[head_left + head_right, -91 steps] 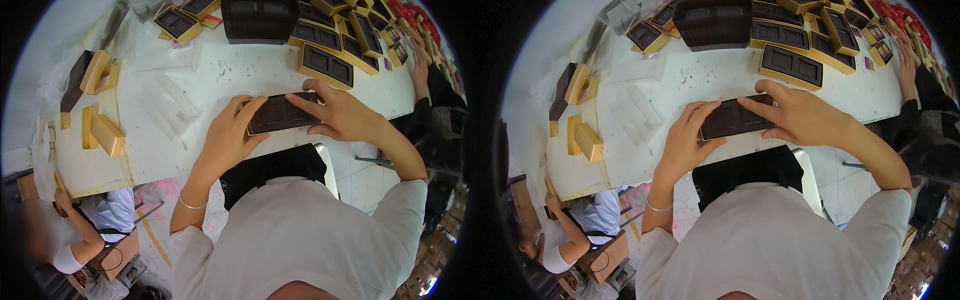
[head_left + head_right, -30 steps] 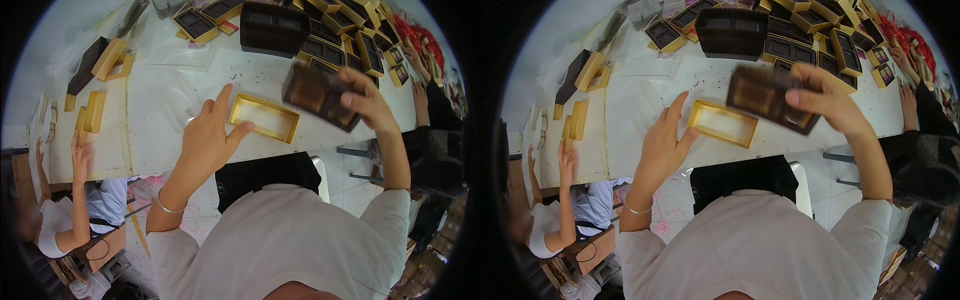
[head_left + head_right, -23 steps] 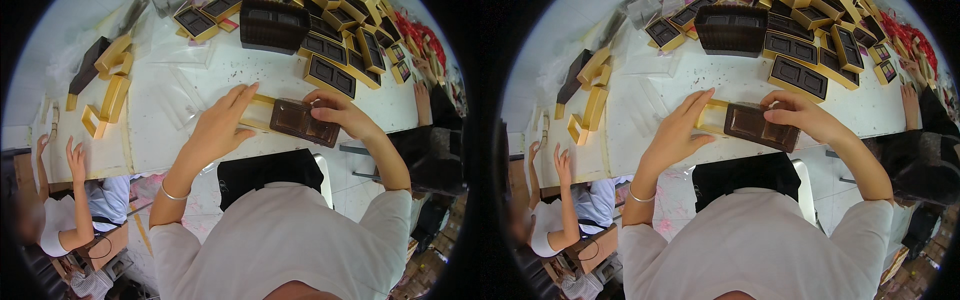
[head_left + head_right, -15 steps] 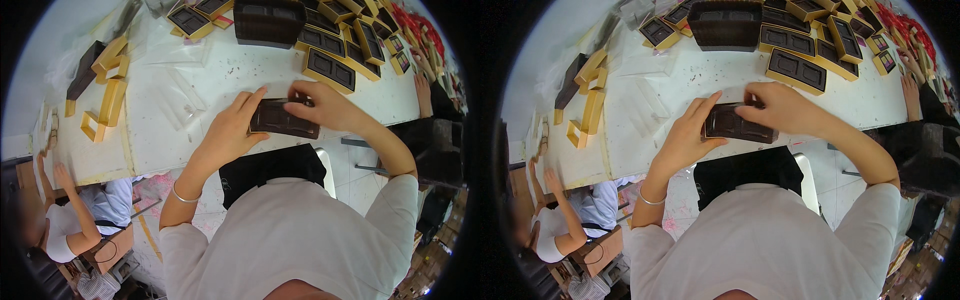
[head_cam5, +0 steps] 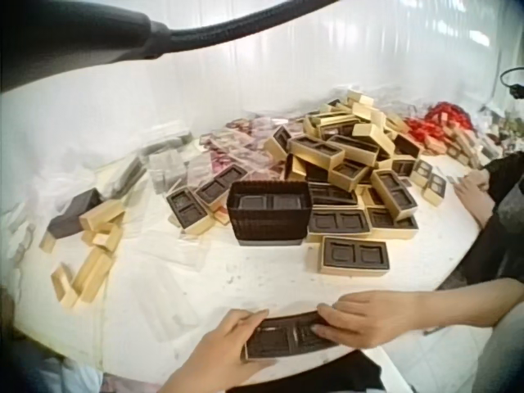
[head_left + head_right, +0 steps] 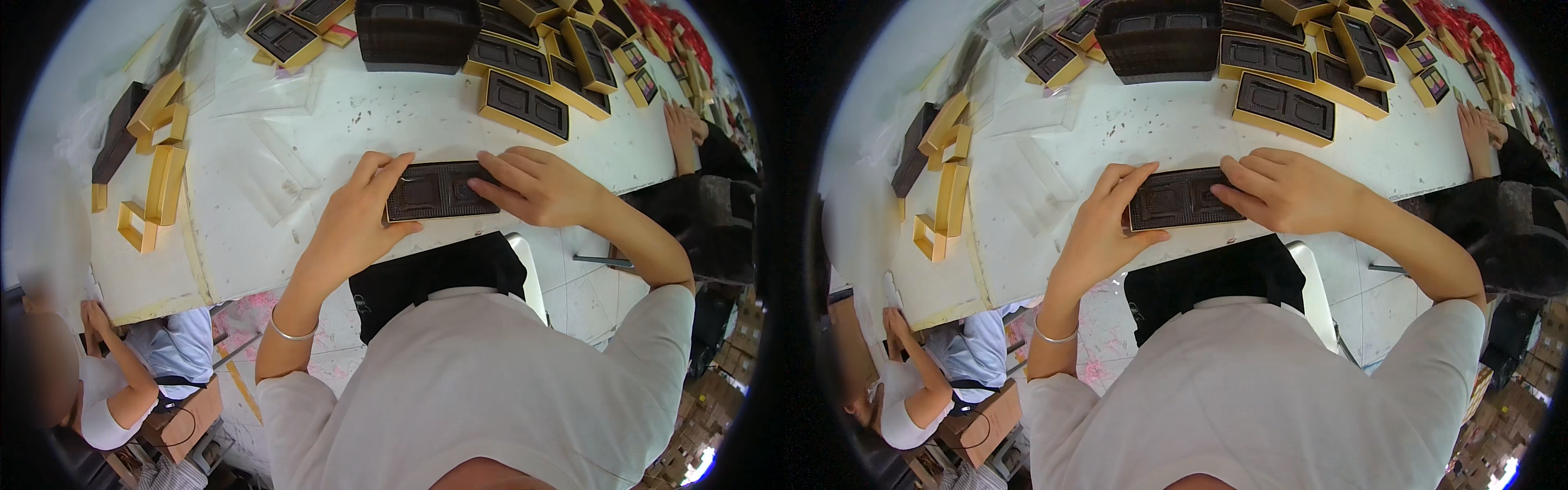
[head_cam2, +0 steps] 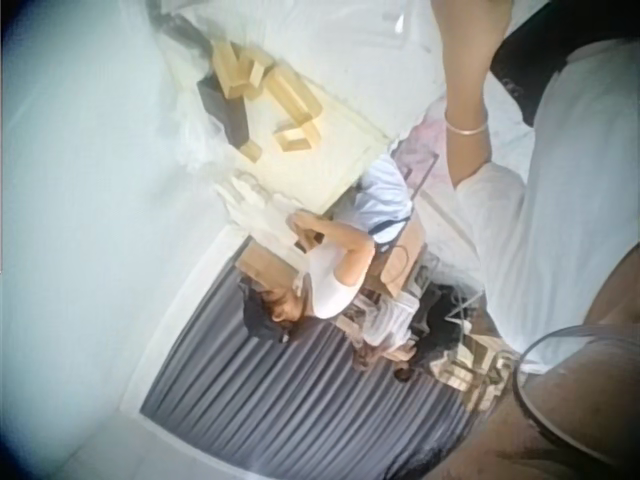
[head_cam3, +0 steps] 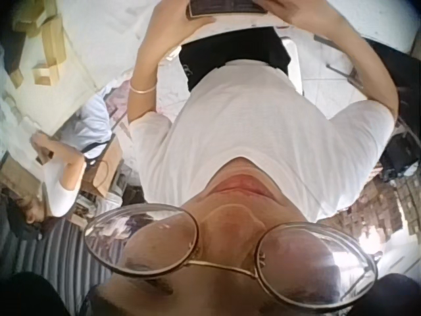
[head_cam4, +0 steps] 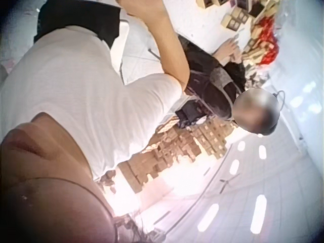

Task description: The person assembles cosmetic compacts by placing small pink and gold inserts into black plastic trays and then closing them with gold lids. The person handles the components one at a time on a white table.

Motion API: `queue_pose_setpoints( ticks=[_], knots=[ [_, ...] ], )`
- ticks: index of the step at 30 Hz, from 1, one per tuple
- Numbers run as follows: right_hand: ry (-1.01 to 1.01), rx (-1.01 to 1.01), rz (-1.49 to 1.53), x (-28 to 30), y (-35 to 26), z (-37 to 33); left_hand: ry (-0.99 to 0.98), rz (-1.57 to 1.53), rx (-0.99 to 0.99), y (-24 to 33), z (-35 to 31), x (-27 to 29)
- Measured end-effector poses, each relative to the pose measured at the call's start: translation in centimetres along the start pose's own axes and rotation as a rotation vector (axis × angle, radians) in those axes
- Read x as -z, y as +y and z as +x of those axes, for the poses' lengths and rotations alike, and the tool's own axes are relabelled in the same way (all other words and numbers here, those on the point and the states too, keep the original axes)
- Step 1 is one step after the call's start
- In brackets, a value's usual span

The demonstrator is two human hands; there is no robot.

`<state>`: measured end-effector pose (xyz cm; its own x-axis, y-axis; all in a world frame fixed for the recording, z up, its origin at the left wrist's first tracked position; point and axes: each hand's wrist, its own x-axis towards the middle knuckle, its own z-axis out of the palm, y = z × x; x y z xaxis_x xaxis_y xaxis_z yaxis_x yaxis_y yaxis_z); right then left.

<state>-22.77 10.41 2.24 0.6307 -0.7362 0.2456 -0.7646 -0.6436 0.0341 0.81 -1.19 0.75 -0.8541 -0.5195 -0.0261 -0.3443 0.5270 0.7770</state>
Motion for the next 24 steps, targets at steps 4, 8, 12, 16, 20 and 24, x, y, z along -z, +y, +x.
queue_pose_setpoints(
  ticks=[4, 8, 12, 16, 20, 24],
  knots=[
    [-0.196, -0.100, 0.057, 0.1, -0.2, 0.1, 0.043, -0.007, 0.012, -0.3, -0.2, -0.4],
    [-0.150, -0.308, 0.204, -1.4, -3.0, -0.5, 0.103, 0.005, -0.045, -0.7, -0.6, -0.6],
    [0.079, -0.347, 0.331, -3.8, -3.0, -1.4, 0.081, 0.147, -0.169, -0.6, -1.2, -0.4],
    [0.157, -0.284, 0.216, 2.0, 0.6, -1.5, 0.373, 0.153, -0.147, 1.0, -3.8, 3.7],
    [0.288, -0.708, -0.380, 9.2, 10.5, -6.8, 0.825, 0.326, 0.084, -4.2, -5.1, 11.6],
    [0.306, -0.537, -0.253, 8.5, 10.8, 1.3, 0.811, 1.001, 0.525, -14.1, -9.5, 17.1]
  ],
)
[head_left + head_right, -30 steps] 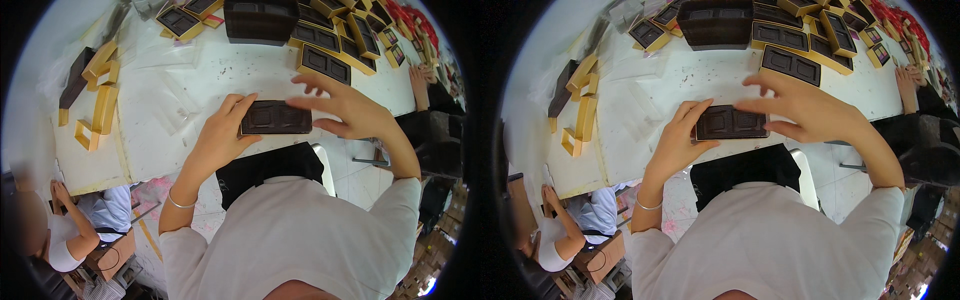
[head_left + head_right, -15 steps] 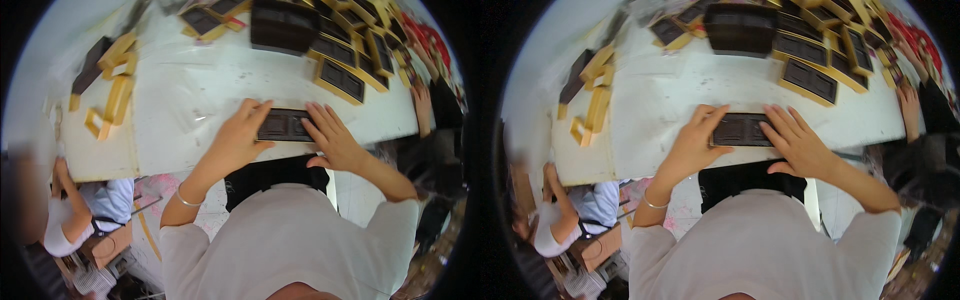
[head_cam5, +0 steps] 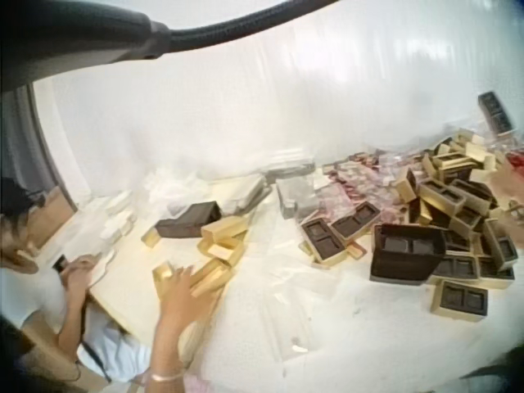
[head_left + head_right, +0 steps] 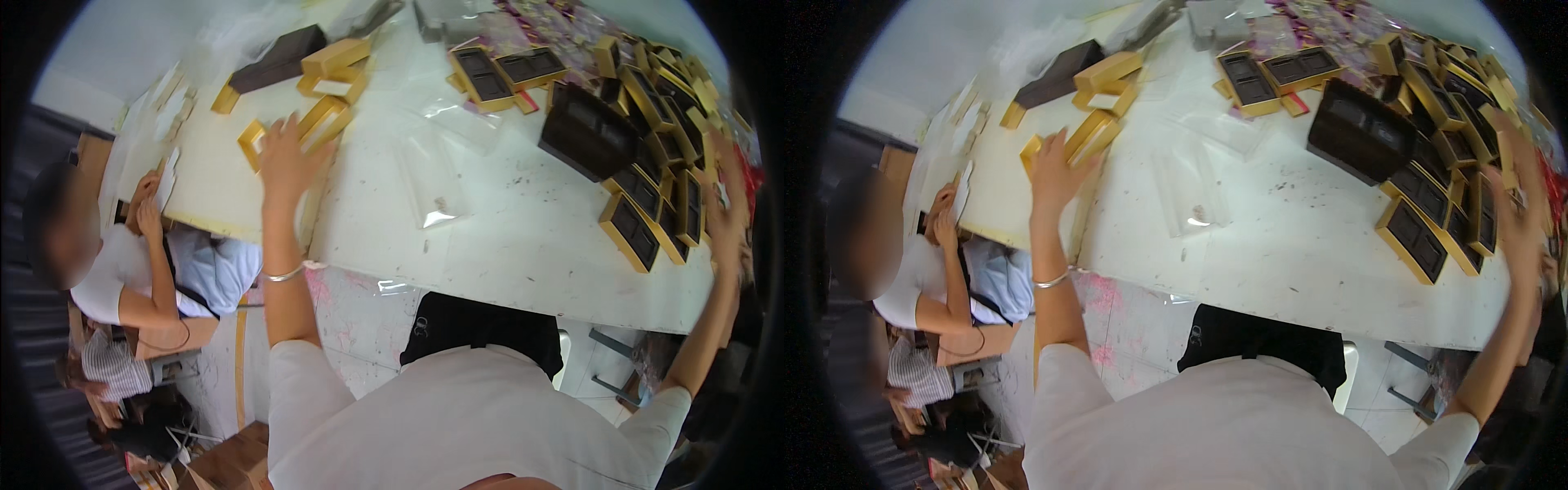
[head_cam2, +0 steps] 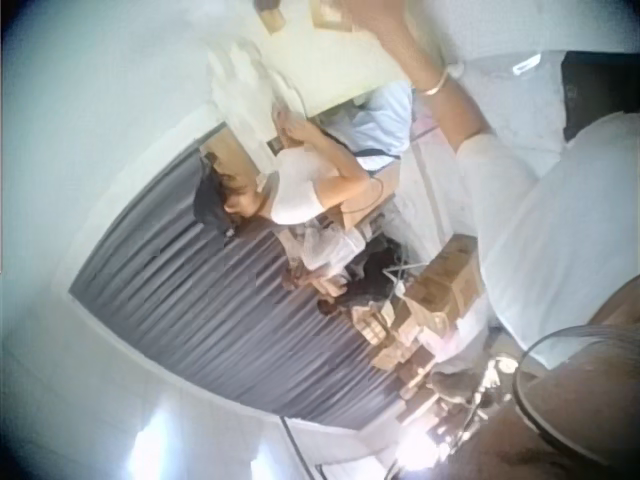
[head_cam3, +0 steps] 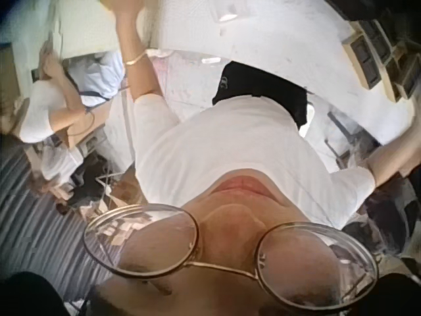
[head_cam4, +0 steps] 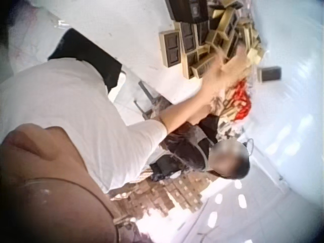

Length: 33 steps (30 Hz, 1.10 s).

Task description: The person assembles cosmetic compacts by placing small pink and gold inserts into black plastic trays and then closing them with gold lids. The person handles the components one at a time on a white table.

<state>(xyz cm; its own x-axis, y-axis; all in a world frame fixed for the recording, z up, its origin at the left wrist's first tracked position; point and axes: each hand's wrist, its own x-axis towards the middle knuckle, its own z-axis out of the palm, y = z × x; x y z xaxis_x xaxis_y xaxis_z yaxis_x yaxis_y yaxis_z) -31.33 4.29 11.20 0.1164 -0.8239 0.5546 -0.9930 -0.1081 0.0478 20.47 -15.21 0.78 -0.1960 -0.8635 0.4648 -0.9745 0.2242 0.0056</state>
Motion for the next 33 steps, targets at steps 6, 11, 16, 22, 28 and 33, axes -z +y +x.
queue_pose_setpoints(
  ticks=[6, 11, 16, 22, 28, 33],
  knots=[
    [-0.155, 0.211, 0.045, -7.3, -5.6, 3.2, -0.022, -0.168, -0.049, -2.4, -1.1, -0.1],
    [-0.074, 0.118, 0.085, -7.6, -4.8, 2.5, 0.027, -0.549, -0.135, 6.8, -3.4, 7.6],
    [0.061, 0.114, 0.263, -6.3, -4.7, 3.2, -0.462, -0.937, -0.388, 18.8, -8.5, 7.8],
    [-0.326, -0.334, 1.124, 1.2, -5.6, -0.8, -0.533, -0.931, -0.485, 22.4, -9.7, 4.0],
    [-0.868, -0.960, 0.946, -2.1, -9.1, -4.3, -0.667, -1.030, -0.502, 22.7, -9.4, 4.2],
    [-0.634, -0.452, 0.644, -5.3, -11.4, -5.0, -0.700, -1.038, -0.502, 23.0, -9.2, 4.2]
  ],
)
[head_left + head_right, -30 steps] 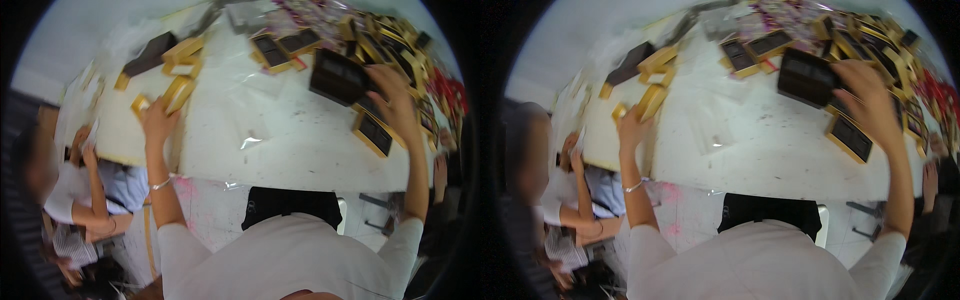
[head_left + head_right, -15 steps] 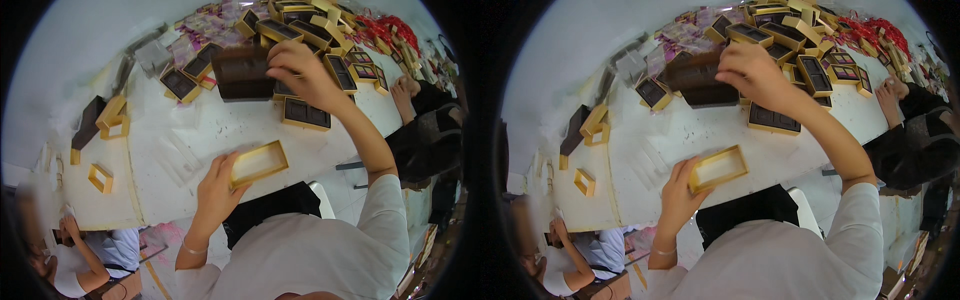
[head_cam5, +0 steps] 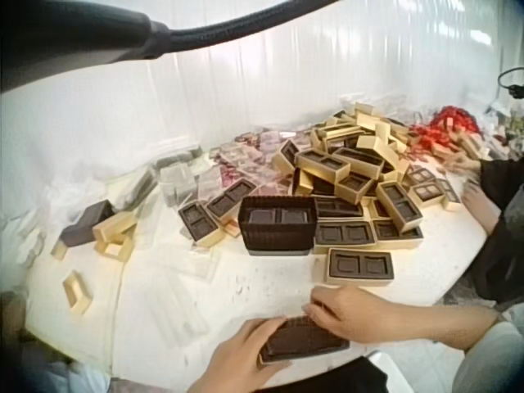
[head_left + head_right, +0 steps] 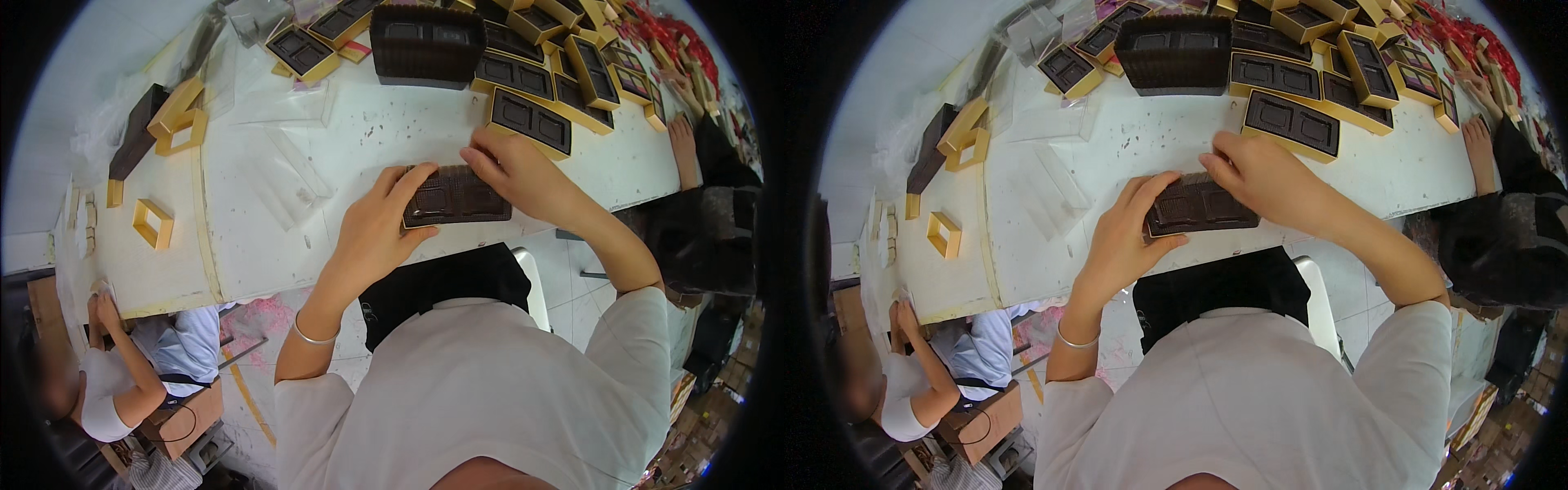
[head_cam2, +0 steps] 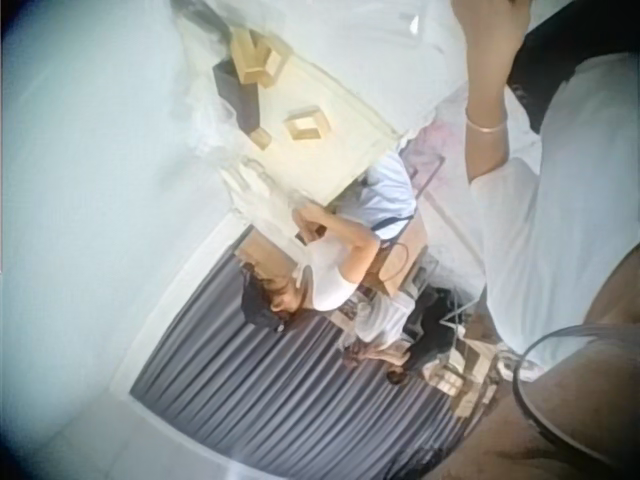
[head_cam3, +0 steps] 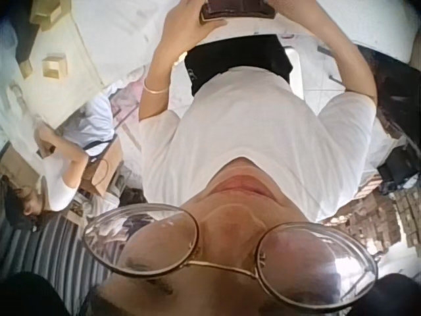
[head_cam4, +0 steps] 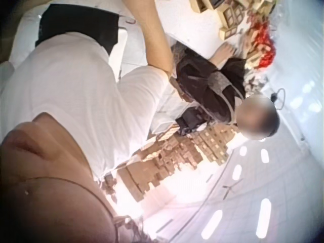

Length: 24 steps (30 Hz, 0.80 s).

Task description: The person assembles cosmetic compacts by placing small pink and gold inserts into black plastic trays and then closing them with gold lids. The person handles the components one at a time on a white table.

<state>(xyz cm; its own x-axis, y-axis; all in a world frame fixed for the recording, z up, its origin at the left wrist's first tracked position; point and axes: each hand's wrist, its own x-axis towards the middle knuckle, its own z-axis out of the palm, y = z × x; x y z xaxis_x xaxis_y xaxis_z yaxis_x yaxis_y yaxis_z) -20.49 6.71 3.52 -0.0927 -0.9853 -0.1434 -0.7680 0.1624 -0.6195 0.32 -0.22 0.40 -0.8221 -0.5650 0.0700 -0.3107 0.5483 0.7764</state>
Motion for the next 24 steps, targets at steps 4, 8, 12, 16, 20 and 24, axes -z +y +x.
queue_pose_setpoints(
  ticks=[4, 8, 12, 16, 20, 24],
  knots=[
    [0.136, 0.478, -0.234, 1.4, -0.5, -1.6, 0.008, 0.009, -0.004, -0.1, 0.2, 0.3],
    [0.135, 0.721, -0.437, 0.5, 1.3, -3.5, -0.017, -0.040, 0.003, -0.2, 0.4, 0.3],
    [0.052, 0.689, -0.235, 2.8, 2.0, -3.9, -0.004, -0.037, 0.053, -0.3, 0.1, 0.4],
    [-0.051, 0.642, -0.258, 1.8, 2.9, -3.0, -0.019, -0.066, -0.021, -0.4, 0.3, 0.1],
    [-0.092, 0.564, -0.394, 0.9, 1.3, -2.4, -0.036, -0.041, -0.012, -0.4, 0.3, 0.3],
    [-0.089, 0.629, -0.346, 2.1, 1.2, -3.1, -0.066, -0.062, 0.096, 0.0, 0.2, 1.1]
  ],
)
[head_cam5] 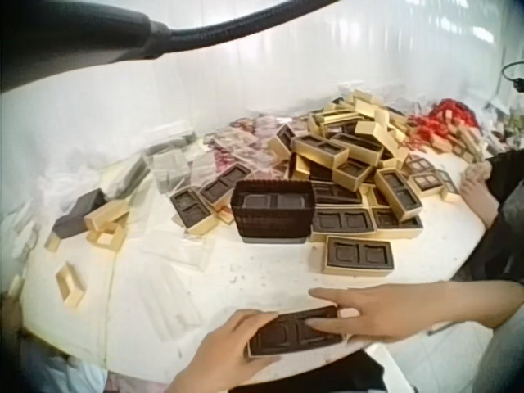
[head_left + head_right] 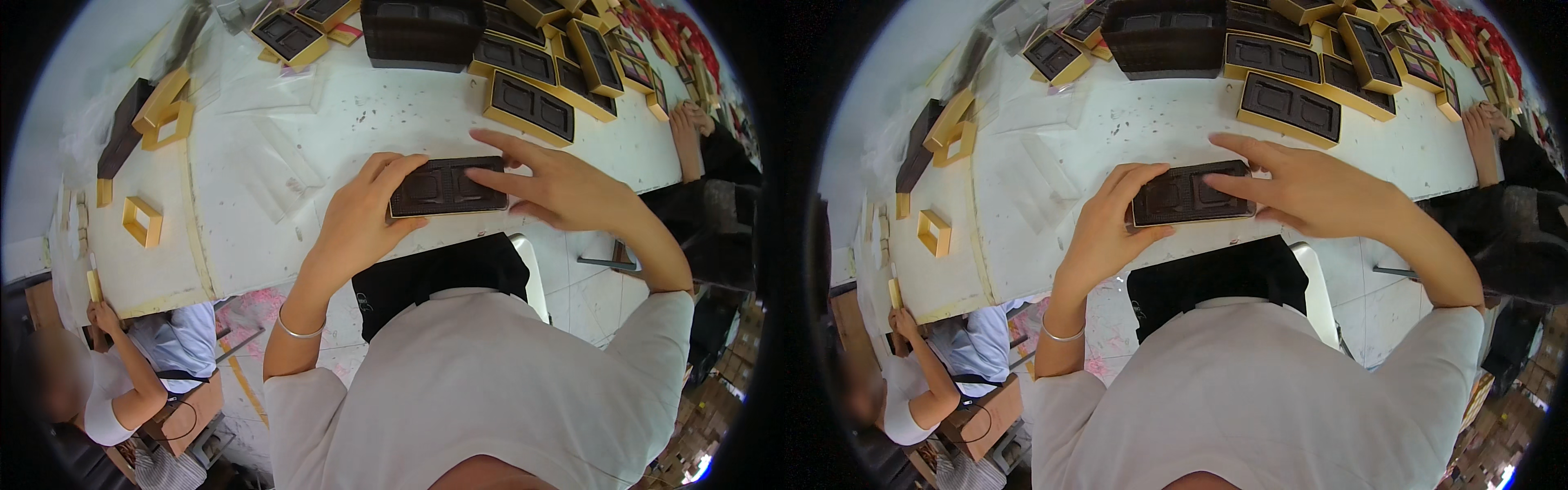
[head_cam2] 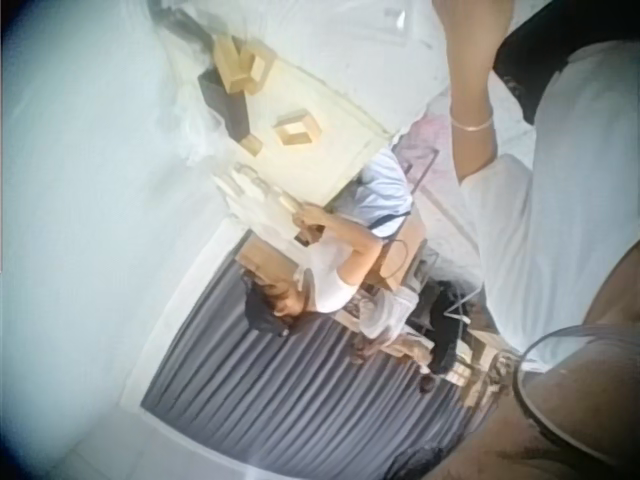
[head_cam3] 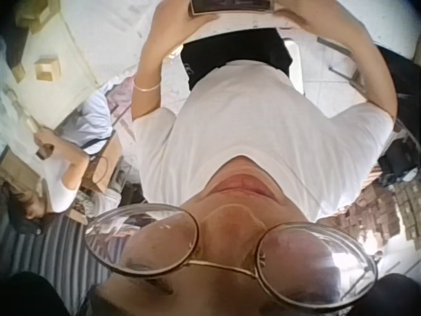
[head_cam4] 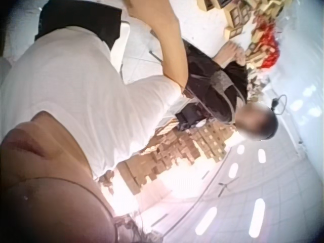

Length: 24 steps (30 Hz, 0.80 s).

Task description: The person assembles cosmetic compacts by placing small pink and gold inserts into black plastic trays and then closing them with gold lids. The person handles the components one at a time on a white table.

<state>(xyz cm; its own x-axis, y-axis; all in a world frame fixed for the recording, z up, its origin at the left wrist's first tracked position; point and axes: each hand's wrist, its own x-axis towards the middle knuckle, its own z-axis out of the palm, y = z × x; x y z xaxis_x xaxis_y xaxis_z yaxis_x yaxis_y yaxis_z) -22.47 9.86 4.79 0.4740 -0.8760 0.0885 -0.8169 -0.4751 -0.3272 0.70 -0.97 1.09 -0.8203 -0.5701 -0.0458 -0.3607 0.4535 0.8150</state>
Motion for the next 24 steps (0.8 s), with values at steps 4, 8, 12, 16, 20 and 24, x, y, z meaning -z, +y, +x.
queue_pose_setpoints(
  ticks=[4, 8, 12, 16, 20, 24],
  knots=[
    [0.048, 0.193, -0.274, -0.6, 1.2, -0.7, 0.022, 0.034, -0.115, -0.5, 0.4, -0.2],
    [0.161, 0.245, -0.367, -2.8, 1.3, -1.0, 0.017, -0.036, -0.077, -0.3, 0.6, -0.3],
    [0.073, 0.091, -0.297, -3.7, 1.3, -1.9, 0.038, -0.005, -0.102, -0.6, 0.6, -0.4],
    [0.136, -0.135, -0.107, -5.4, -1.3, -1.8, 0.060, -0.045, -0.106, -1.0, 0.2, -0.4],
    [0.218, -0.077, 0.085, -5.8, 0.1, -2.4, 0.092, 0.117, -0.233, -0.6, -0.5, -0.3],
    [0.439, -0.094, -0.312, 3.0, 2.5, -2.8, 0.333, 0.072, -0.136, 0.8, -3.7, 4.4]
  ],
)
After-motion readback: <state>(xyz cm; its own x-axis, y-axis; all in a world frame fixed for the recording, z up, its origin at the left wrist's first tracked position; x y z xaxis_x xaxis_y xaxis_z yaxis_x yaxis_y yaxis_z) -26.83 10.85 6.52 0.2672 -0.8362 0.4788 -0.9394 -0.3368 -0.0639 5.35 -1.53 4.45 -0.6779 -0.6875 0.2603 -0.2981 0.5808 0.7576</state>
